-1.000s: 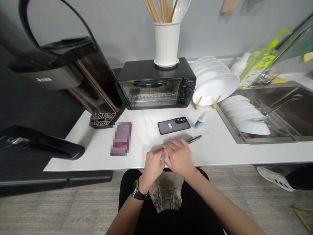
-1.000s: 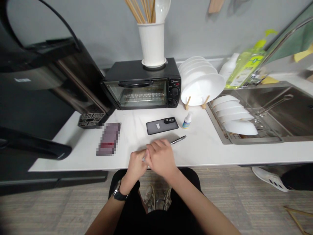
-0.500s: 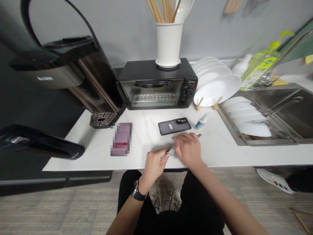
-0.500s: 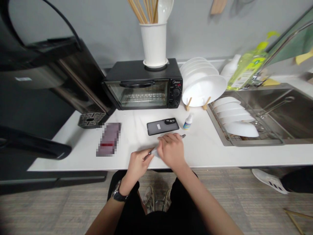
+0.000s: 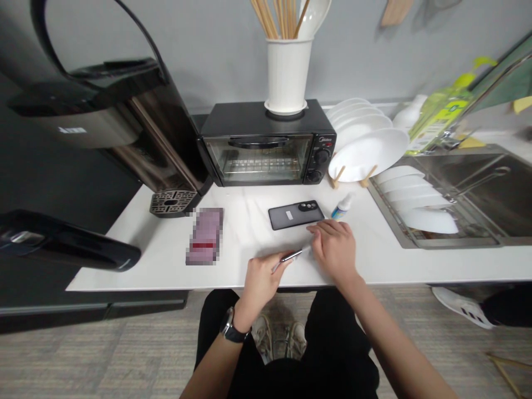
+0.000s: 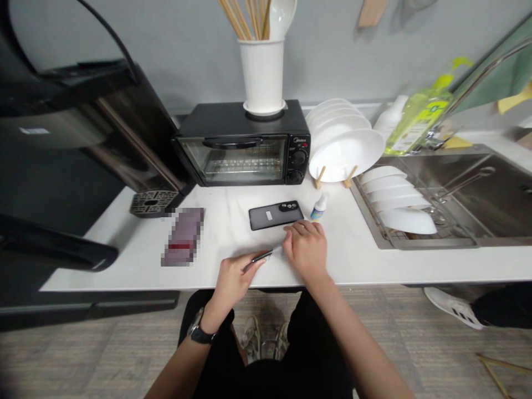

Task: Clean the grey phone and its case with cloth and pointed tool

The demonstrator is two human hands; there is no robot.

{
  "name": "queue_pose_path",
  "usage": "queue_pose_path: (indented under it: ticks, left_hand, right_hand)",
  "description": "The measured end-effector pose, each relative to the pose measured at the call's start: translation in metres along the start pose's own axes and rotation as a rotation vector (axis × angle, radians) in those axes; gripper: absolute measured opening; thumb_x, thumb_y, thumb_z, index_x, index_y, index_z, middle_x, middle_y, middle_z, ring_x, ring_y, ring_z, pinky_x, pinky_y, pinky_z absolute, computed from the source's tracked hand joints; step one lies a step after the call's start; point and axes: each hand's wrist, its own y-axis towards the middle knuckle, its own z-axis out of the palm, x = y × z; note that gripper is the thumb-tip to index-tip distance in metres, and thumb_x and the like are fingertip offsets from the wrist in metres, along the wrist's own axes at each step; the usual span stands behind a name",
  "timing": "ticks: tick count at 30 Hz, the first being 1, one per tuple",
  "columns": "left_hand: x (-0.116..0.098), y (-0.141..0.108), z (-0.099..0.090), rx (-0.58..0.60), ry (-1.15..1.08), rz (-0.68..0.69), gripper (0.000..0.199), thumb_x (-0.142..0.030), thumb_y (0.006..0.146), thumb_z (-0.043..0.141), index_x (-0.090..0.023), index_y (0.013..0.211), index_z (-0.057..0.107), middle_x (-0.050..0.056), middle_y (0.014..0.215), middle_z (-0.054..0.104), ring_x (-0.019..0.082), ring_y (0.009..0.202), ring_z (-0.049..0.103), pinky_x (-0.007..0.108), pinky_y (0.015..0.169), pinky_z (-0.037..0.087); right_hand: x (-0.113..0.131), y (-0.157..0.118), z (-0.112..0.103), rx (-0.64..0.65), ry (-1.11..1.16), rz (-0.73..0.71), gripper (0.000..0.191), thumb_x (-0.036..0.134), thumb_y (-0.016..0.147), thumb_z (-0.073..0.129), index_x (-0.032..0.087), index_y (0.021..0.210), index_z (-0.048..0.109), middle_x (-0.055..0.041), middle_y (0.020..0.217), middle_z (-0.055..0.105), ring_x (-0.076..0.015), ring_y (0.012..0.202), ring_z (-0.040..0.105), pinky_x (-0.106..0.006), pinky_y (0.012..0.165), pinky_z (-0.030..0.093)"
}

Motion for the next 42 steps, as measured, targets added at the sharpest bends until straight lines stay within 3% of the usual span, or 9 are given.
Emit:
queue_pose_path:
  ticks: [4,6,12,15,19,23,33,37,42]
  left_hand:
    - [0.004,-0.002,0.0,-0.011,0.183,-0.023,0.024,-0.008,0.09,0.055,-0.017,0.079,0.075,0.005,0.07,0.076,0.019,0.059,0.068,0.026,0.057,0.047]
    - [0.005,-0.003,0.0,-0.016,0.214,-0.032,0.028,-0.005,0.087,0.053,-0.017,0.067,0.069,0.005,0.062,0.072,0.018,0.053,0.064,0.026,0.054,0.043]
    - [0.001,-0.001,-0.001,0.031,-0.011,-0.024,0.019,-0.024,0.1,0.062,-0.025,0.107,0.079,0.002,0.105,0.083,0.02,0.09,0.078,0.024,0.079,0.055]
    - [0.0,-0.001,0.0,0.021,-0.042,-0.019,0.022,-0.031,0.102,0.063,-0.029,0.118,0.077,0.001,0.114,0.082,0.021,0.097,0.079,0.025,0.084,0.056]
    - [0.003,-0.002,0.002,0.001,0.065,-0.022,0.018,-0.019,0.098,0.061,-0.021,0.098,0.079,0.004,0.09,0.082,0.019,0.074,0.075,0.025,0.068,0.051]
    - [0.006,-0.004,0.001,-0.022,0.206,-0.035,0.028,-0.005,0.088,0.052,-0.017,0.068,0.068,0.004,0.063,0.071,0.017,0.052,0.061,0.026,0.054,0.04]
    - [0.0,-0.001,0.001,-0.016,-0.035,-0.031,0.024,-0.033,0.101,0.065,-0.027,0.12,0.078,0.003,0.107,0.083,0.021,0.089,0.079,0.026,0.076,0.054]
    - [0.001,-0.001,0.0,-0.019,-0.012,-0.041,0.022,-0.025,0.1,0.063,-0.024,0.114,0.079,0.004,0.097,0.083,0.019,0.077,0.077,0.025,0.07,0.052]
    - [0.006,-0.002,0.001,-0.029,0.174,-0.03,0.031,-0.007,0.092,0.051,-0.016,0.07,0.071,0.005,0.063,0.072,0.016,0.052,0.06,0.026,0.054,0.036]
  right_hand:
    - [0.063,-0.007,0.014,0.068,0.106,-0.161,0.027,0.02,0.101,0.047,0.018,0.098,0.074,-0.0062,0.091,0.078,-0.0237,0.092,0.065,-0.041,0.086,0.037]
    - [0.07,-0.008,0.015,0.086,0.113,-0.218,0.026,0.024,0.102,0.049,0.018,0.098,0.073,-0.0063,0.088,0.077,-0.0234,0.09,0.065,-0.041,0.083,0.037]
    - [-0.004,-0.002,0.0,0.01,0.011,-0.103,0.036,0.02,0.103,0.042,0.018,0.085,0.073,-0.0065,0.083,0.076,-0.0229,0.082,0.063,-0.04,0.078,0.036]
    - [-0.017,0.001,-0.004,-0.015,-0.028,-0.015,0.034,0.017,0.101,0.044,0.019,0.083,0.073,-0.0064,0.084,0.077,-0.0237,0.084,0.064,-0.04,0.083,0.037]
    - [0.03,-0.002,0.006,0.007,0.051,-0.047,0.03,0.016,0.099,0.047,0.02,0.085,0.073,-0.0048,0.085,0.077,-0.0237,0.089,0.064,-0.043,0.097,0.036]
    - [0.07,-0.009,0.015,0.078,0.144,-0.196,0.025,0.02,0.101,0.05,0.017,0.096,0.074,-0.0053,0.087,0.076,-0.023,0.089,0.064,-0.041,0.09,0.039]
    - [-0.025,0.004,-0.003,-0.012,0.045,0.014,0.034,0.016,0.101,0.044,0.017,0.09,0.077,-0.0062,0.09,0.078,-0.0236,0.086,0.067,-0.04,0.087,0.041]
    - [0.005,0.002,0.003,-0.027,0.049,0.025,0.032,0.016,0.1,0.046,0.019,0.089,0.076,-0.0054,0.089,0.078,-0.0256,0.095,0.066,-0.043,0.098,0.039]
    - [0.067,-0.005,0.018,0.044,0.158,-0.154,0.027,0.019,0.101,0.048,0.02,0.092,0.074,-0.004,0.086,0.076,-0.0223,0.091,0.064,-0.044,0.106,0.036]
